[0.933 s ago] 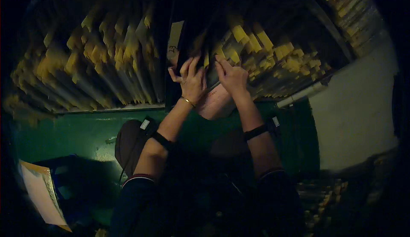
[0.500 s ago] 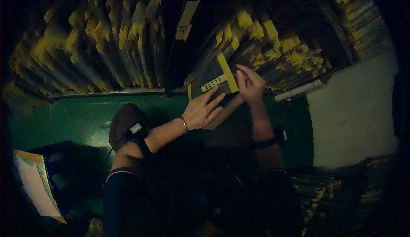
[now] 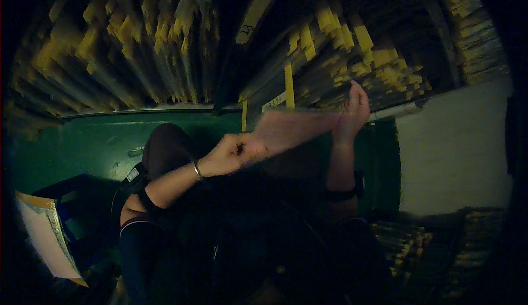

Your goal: The person is retrieving, checking, and filing production-related documents in a large hanging file system.

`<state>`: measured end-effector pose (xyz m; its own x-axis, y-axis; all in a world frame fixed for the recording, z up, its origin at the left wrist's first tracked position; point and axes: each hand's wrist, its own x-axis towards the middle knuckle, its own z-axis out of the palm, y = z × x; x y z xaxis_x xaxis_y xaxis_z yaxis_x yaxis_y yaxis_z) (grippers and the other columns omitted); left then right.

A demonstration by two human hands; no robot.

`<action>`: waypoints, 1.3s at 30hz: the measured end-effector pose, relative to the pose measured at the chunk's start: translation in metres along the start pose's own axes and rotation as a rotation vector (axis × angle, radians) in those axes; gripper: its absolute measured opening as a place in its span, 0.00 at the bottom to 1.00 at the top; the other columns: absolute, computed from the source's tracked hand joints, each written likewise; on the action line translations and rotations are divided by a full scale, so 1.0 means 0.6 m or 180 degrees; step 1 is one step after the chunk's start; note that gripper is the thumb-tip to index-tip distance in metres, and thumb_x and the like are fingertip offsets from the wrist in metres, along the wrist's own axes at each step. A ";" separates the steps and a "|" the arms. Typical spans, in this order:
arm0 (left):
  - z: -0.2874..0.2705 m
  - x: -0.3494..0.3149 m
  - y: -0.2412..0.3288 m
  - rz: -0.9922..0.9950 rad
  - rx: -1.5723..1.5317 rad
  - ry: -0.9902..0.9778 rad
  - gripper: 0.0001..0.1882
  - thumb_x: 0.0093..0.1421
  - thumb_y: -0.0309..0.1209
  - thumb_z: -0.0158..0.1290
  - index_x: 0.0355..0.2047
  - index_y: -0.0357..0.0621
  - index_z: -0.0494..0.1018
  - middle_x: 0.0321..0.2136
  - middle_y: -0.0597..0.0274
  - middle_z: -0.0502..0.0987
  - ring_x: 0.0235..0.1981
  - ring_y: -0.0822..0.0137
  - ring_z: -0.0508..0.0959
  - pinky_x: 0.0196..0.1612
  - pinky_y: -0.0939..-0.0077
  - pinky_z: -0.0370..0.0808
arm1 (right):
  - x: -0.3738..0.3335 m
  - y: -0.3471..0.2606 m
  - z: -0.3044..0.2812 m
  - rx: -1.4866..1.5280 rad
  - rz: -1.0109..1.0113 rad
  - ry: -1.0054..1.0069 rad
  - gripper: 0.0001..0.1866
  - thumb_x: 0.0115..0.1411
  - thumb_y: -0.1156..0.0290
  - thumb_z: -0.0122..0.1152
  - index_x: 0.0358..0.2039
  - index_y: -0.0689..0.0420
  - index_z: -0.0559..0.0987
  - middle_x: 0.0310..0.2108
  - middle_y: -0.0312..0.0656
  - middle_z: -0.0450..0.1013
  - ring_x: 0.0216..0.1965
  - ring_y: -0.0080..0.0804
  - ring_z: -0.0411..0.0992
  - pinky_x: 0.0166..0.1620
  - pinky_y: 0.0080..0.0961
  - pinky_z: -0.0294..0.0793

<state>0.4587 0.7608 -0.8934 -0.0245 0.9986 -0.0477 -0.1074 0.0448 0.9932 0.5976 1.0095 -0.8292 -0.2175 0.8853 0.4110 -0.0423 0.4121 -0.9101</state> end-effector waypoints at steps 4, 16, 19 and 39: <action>-0.020 -0.013 -0.012 0.0158 -0.0612 0.1308 0.15 0.59 0.34 0.52 0.41 0.33 0.70 0.34 0.63 0.76 0.33 0.78 0.73 0.36 0.83 0.71 | -0.015 -0.031 0.014 0.0840 0.0682 -0.0744 0.16 0.62 0.67 0.49 0.47 0.64 0.70 0.42 0.43 0.70 0.43 0.26 0.68 0.46 0.21 0.67; -0.044 -0.048 0.037 0.0692 -0.1946 0.1701 0.13 0.61 0.28 0.49 0.44 0.34 0.69 0.41 0.57 0.75 0.40 0.73 0.74 0.44 0.78 0.71 | -0.149 0.092 0.059 -0.0689 0.0208 -0.3374 0.21 0.55 0.72 0.57 0.50 0.61 0.69 0.49 0.47 0.68 0.51 0.34 0.65 0.52 0.32 0.64; -0.047 -0.050 0.044 0.0754 -0.2004 0.1727 0.13 0.61 0.28 0.49 0.44 0.34 0.68 0.41 0.58 0.75 0.40 0.73 0.74 0.44 0.78 0.71 | -0.142 0.097 0.093 -0.0597 0.0170 -0.3427 0.21 0.55 0.71 0.57 0.50 0.60 0.69 0.50 0.47 0.67 0.52 0.35 0.64 0.53 0.32 0.63; -0.081 0.008 0.119 0.0396 0.1627 -0.0857 0.11 0.59 0.35 0.51 0.33 0.39 0.75 0.21 0.53 0.74 0.18 0.65 0.69 0.23 0.74 0.66 | -0.004 -0.150 -0.475 -0.2133 0.0333 0.0575 0.16 0.61 0.65 0.51 0.44 0.62 0.74 0.36 0.39 0.73 0.37 0.26 0.70 0.44 0.22 0.69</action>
<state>0.4023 0.7671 -0.8278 0.2541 0.9666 0.0346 0.3743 -0.1313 0.9180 0.8798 1.0320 -0.7335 -0.0197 0.9255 0.3782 0.5928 0.3154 -0.7410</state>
